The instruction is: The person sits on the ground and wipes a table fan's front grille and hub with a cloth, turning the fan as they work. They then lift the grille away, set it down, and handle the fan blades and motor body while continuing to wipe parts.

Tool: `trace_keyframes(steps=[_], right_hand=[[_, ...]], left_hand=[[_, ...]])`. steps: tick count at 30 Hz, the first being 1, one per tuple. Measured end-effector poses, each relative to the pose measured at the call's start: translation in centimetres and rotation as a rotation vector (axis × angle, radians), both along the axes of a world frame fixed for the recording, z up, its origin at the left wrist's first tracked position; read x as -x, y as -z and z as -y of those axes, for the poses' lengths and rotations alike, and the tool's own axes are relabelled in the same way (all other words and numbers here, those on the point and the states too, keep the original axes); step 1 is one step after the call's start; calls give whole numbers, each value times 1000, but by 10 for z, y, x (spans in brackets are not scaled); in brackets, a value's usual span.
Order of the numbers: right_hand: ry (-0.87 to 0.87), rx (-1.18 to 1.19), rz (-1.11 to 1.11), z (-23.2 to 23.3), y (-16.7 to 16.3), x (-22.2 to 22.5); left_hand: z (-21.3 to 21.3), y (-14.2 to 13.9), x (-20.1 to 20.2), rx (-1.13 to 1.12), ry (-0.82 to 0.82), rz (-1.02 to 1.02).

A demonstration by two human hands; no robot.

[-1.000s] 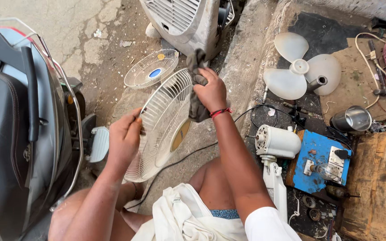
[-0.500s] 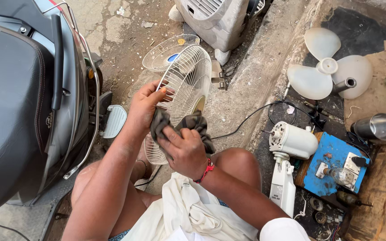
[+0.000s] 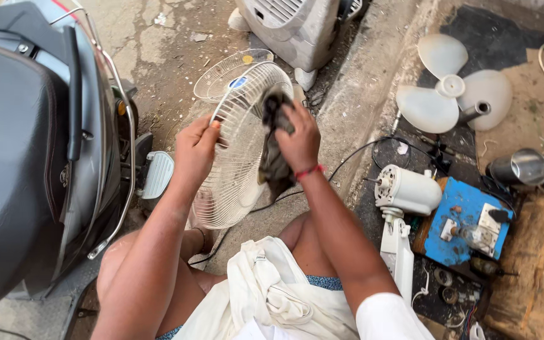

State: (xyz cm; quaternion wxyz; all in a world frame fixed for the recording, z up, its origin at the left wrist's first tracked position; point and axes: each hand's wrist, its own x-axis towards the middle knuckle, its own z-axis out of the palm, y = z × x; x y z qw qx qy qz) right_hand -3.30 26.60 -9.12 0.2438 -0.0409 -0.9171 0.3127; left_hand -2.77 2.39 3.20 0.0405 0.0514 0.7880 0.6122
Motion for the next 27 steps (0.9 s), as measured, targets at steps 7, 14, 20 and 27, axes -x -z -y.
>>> trace_keyframes(steps=[7,14,20,27], right_hand=[[-120,301,37,34,-26,-1],[-287,202,-97,124,-42,-101],[148,341,220,55,28,-41],[-5,387,84,62,19,-49]], left_hand=[[5,-3,0,280,-212,-171],[16,5,1,161,-129,-228],[16,-10,-14,251,-227,-104],[19,-7,-12,254,-245,-91]])
